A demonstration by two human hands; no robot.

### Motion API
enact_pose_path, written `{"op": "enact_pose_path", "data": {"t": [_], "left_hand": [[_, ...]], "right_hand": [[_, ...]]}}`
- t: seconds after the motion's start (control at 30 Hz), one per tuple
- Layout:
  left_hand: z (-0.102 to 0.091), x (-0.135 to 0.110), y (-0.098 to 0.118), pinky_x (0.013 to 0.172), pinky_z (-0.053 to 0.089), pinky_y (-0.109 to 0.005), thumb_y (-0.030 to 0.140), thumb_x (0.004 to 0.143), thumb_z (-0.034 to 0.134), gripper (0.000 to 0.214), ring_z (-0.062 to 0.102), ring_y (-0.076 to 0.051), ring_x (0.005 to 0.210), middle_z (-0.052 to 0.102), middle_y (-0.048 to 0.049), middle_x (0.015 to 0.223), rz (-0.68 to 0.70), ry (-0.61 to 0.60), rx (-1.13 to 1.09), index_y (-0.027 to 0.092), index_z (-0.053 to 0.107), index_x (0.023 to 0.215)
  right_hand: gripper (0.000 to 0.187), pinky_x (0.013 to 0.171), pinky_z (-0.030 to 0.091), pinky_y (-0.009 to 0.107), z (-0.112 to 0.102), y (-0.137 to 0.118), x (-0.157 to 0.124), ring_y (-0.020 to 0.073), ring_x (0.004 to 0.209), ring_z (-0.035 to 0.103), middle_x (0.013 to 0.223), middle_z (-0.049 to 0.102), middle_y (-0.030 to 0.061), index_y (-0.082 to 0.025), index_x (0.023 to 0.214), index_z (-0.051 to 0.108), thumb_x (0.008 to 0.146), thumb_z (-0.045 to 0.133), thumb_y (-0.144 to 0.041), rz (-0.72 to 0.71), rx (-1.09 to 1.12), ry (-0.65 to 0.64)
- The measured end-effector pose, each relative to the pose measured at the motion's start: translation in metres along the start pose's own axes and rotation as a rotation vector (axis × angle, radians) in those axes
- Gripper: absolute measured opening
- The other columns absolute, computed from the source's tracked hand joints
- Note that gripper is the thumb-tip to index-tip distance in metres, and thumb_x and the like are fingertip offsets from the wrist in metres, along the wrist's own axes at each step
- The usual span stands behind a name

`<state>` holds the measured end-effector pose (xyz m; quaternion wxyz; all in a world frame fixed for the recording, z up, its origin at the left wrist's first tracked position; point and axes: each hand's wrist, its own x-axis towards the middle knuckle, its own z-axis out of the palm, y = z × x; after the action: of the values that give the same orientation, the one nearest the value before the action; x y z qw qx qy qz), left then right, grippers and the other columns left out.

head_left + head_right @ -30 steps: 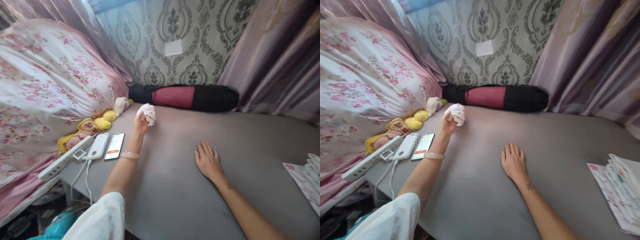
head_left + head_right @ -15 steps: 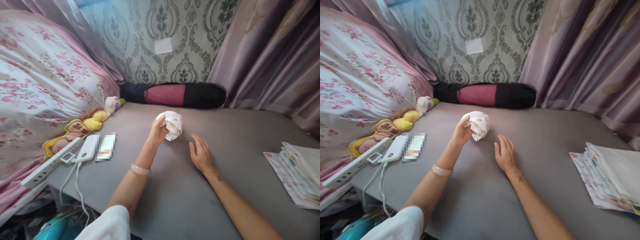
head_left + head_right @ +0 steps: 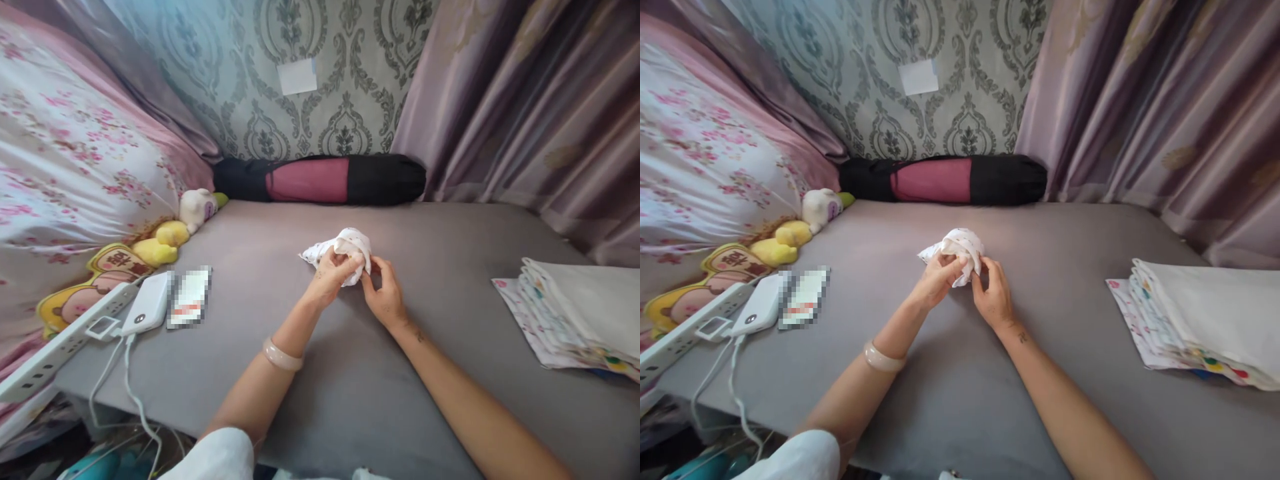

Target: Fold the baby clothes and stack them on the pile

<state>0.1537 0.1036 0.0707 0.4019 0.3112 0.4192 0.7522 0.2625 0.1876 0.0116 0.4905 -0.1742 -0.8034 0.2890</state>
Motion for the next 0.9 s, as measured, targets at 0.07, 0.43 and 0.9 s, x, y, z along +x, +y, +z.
{"op": "enact_pose_path", "data": {"t": [0.07, 0.43, 0.9], "left_hand": [[0.002, -0.001, -0.01, 0.089, 0.048, -0.032, 0.03, 0.06, 0.085, 0.051, 0.062, -0.019, 0.097, 0.065, -0.0049, 0.101, 0.054, 0.005, 0.052, 0.02, 0.056, 0.101], [-0.009, -0.004, -0.025, 0.074, 0.045, -0.025, 0.03, 0.078, 0.065, 0.013, 0.059, -0.015, 0.081, 0.064, -0.0008, 0.084, 0.201, 0.33, 0.362, 0.019, 0.064, 0.086], [-0.04, -0.019, 0.08, 0.056, 0.04, -0.019, 0.035, 0.081, 0.068, 0.023, 0.05, -0.009, 0.061, 0.057, 0.0027, 0.071, 0.419, 0.351, 0.596, 0.021, 0.062, 0.098]], "right_hand": [[0.026, 0.087, 0.052, 0.038, 0.001, 0.002, -0.001, 0.0205, 0.095, 0.063, 0.106, 0.064, 0.0091, -0.022, 0.117, 0.054, 0.093, 0.052, -0.033, 0.055, 0.014, 0.014], [0.029, 0.082, 0.052, 0.033, -0.009, 0.007, 0.011, 0.0192, 0.087, 0.064, 0.095, 0.069, 0.008, -0.019, 0.094, 0.063, 0.09, 0.051, -0.045, 0.256, 0.105, 0.038], [0.033, 0.064, 0.051, 0.029, -0.079, -0.023, 0.066, 0.0204, 0.076, 0.067, 0.084, 0.073, 0.0055, -0.02, 0.101, 0.071, 0.081, 0.056, -0.042, 0.582, 0.327, -0.033]]}}
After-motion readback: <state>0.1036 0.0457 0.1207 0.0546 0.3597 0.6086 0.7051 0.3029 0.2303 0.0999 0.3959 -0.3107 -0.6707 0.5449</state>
